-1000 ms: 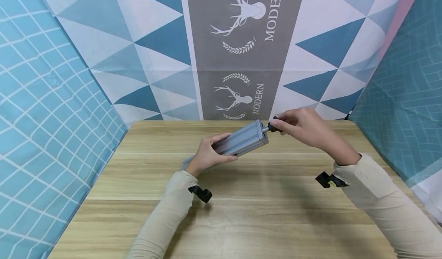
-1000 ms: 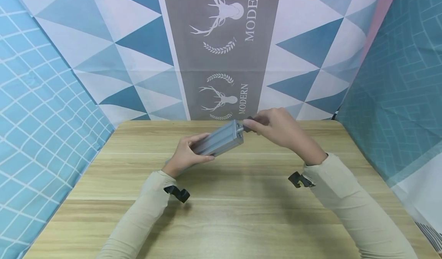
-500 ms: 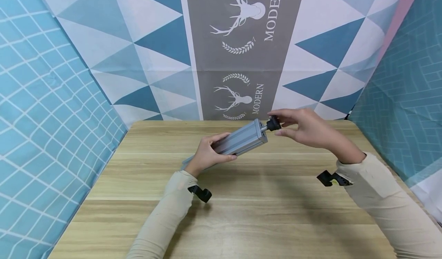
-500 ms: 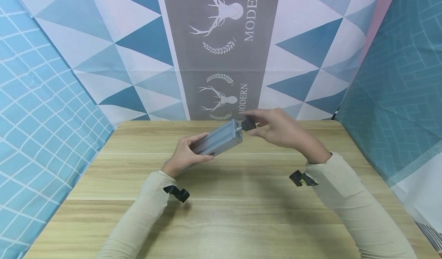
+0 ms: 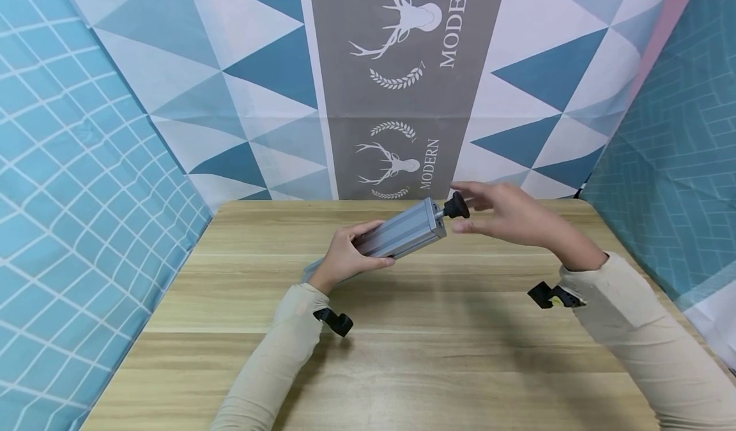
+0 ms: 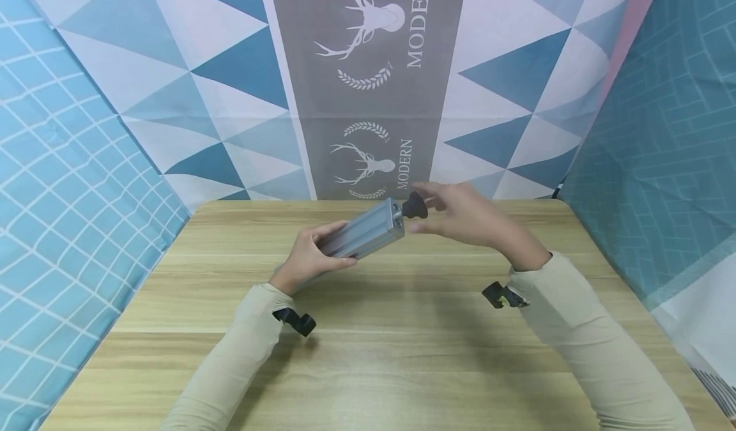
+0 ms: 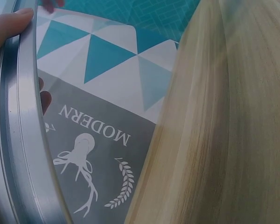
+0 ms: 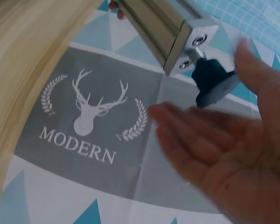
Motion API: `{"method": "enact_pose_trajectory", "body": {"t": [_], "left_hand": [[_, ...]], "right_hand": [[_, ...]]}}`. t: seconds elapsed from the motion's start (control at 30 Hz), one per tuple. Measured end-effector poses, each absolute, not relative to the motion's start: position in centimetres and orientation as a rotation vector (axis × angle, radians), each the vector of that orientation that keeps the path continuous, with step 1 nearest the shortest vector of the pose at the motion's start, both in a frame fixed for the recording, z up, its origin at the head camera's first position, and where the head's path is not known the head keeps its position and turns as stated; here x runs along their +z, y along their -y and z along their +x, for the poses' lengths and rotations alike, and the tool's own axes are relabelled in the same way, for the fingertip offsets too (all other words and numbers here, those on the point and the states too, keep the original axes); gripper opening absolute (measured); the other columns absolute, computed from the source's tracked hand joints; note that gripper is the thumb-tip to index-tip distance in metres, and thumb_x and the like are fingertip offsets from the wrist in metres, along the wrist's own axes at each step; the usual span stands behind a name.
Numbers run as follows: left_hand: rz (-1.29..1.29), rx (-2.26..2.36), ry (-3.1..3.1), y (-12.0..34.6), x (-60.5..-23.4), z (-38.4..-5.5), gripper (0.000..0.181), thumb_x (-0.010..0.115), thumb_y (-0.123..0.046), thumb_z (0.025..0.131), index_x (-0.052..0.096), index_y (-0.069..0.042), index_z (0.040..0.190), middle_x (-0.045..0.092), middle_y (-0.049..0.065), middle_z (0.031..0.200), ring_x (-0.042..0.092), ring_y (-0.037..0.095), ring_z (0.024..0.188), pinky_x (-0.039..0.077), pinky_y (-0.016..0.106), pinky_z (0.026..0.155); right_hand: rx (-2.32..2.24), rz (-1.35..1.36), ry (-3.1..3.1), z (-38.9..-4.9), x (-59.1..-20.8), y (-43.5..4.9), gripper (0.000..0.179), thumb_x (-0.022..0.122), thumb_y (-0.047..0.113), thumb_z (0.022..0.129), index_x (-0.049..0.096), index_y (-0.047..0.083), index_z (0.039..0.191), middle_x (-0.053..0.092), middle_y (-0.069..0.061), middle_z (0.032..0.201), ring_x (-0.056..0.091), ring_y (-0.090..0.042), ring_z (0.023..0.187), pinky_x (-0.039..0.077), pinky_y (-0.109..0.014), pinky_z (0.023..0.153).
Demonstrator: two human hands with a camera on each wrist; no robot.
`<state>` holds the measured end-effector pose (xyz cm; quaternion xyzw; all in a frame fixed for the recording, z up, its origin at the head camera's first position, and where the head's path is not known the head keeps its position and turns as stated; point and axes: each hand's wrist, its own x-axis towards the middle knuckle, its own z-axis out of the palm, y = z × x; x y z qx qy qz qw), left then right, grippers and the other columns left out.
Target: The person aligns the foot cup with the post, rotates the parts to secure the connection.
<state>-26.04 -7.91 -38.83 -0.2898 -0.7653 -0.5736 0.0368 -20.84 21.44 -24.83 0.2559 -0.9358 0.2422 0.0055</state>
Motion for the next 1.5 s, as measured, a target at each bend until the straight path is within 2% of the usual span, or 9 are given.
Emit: {"method": "enact_pose_trajectory", "body": {"t": [0.1, 0.2, 0.33, 0.57, 0.7, 0.9, 1.03, 1.27, 1.5], "left_hand": [[-0.884, -1.762, 2.358, 7.9, -38.8, -26.0, 0.069, 0.09, -0.025, 0.064, 0.064, -0.018, 0.127, 0.064, 0.003, 0.125, 0.061, 0.017, 0.108, 0.048, 0.034, 0.087], [-0.881, -1.77, 2.359, 7.8, -38.7, -26.1, 0.068, 0.09, -0.022, 0.065, 0.064, -0.017, 0.127, 0.063, 0.004, 0.126, 0.061, 0.017, 0.108, 0.047, 0.034, 0.088], [-0.892, -1.768, 2.344, 7.6, -38.6, -26.1, 0.067, 0.09, -0.018, 0.064, 0.065, -0.015, 0.126, 0.064, 0.006, 0.125, 0.061, 0.019, 0.107, 0.047, 0.036, 0.088], [-0.911, -1.761, 2.338, 7.5, -38.6, -26.1, 0.067, 0.09, -0.018, 0.064, 0.065, -0.016, 0.126, 0.065, 0.004, 0.124, 0.062, 0.018, 0.106, 0.047, 0.033, 0.087], [-0.91, -1.761, 2.344, 7.6, -38.7, -26.1, 0.067, 0.09, -0.021, 0.063, 0.065, -0.018, 0.126, 0.064, 0.003, 0.124, 0.061, 0.017, 0.106, 0.047, 0.034, 0.087], [-0.894, -1.761, 2.357, 7.8, -38.8, -26.1, 0.068, 0.09, -0.023, 0.064, 0.064, -0.018, 0.127, 0.064, 0.003, 0.125, 0.061, 0.018, 0.107, 0.047, 0.035, 0.088], [-0.883, -1.764, 2.369, 7.8, -38.7, -26.0, 0.068, 0.09, -0.018, 0.065, 0.064, -0.016, 0.128, 0.063, 0.005, 0.126, 0.061, 0.019, 0.107, 0.047, 0.034, 0.088], [-0.88, -1.747, 2.382, 7.7, -37.1, -24.7, 0.067, 0.087, -0.006, 0.066, 0.062, -0.006, 0.128, 0.062, 0.012, 0.127, 0.061, 0.022, 0.108, 0.047, 0.034, 0.088], [-0.902, -1.724, 2.385, 7.7, -35.8, -23.7, 0.065, 0.086, -0.005, 0.066, 0.062, -0.001, 0.126, 0.063, 0.015, 0.125, 0.061, 0.022, 0.106, 0.047, 0.032, 0.086]], "right_hand": [[0.773, 0.944, 2.857, -21.0, -24.8, -21.7, 0.069, 0.073, 0.01, 0.085, 0.041, 0.011, 0.145, 0.05, -0.015, 0.14, 0.057, -0.036, 0.117, 0.045, -0.051, 0.094], [0.758, 1.008, 2.772, -20.9, -24.6, -21.8, 0.059, 0.072, 0.0, 0.083, 0.05, 0.009, 0.137, 0.058, -0.013, 0.131, 0.062, -0.033, 0.11, 0.047, -0.05, 0.092], [0.743, 0.847, 2.785, -20.7, -24.5, -21.5, 0.036, 0.066, 0.021, 0.092, 0.062, 0.005, 0.123, 0.07, -0.009, 0.105, 0.068, -0.023, 0.091, 0.052, -0.047, 0.082], [0.759, 0.561, 2.869, -20.7, -24.8, -20.9, 0.049, 0.05, 0.048, 0.097, 0.07, 0.005, 0.109, 0.069, -0.001, 0.073, 0.062, -0.015, 0.068, 0.048, -0.036, 0.066], [0.743, 0.652, 2.868, -20.6, -24.6, -21.2, 0.047, 0.056, 0.041, 0.096, 0.064, 0.002, 0.122, 0.072, -0.011, 0.095, 0.068, -0.023, 0.083, 0.052, -0.042, 0.074], [0.745, 0.938, 2.856, -20.6, -24.3, -21.8, 0.06, 0.072, 0.014, 0.086, 0.047, 0.01, 0.141, 0.054, -0.015, 0.135, 0.061, -0.031, 0.112, 0.047, -0.049, 0.091], [0.741, 0.997, 2.813, -20.7, -24.3, -21.7, 0.054, 0.07, 0.003, 0.086, 0.052, 0.007, 0.137, 0.063, -0.013, 0.123, 0.066, -0.027, 0.102, 0.051, -0.046, 0.087], [0.74, 0.718, 2.851, -20.6, -24.7, -21.1, 0.043, 0.058, 0.036, 0.096, 0.065, 0.002, 0.121, 0.072, -0.002, 0.085, 0.067, -0.012, 0.074, 0.052, -0.038, 0.069], [0.78, 0.67, 2.859, -20.3, -24.7, -21.0, 0.04, 0.058, 0.038, 0.096, 0.069, 0.003, 0.114, 0.073, -0.007, 0.087, 0.067, -0.017, 0.076, 0.052, -0.039, 0.068]]}}
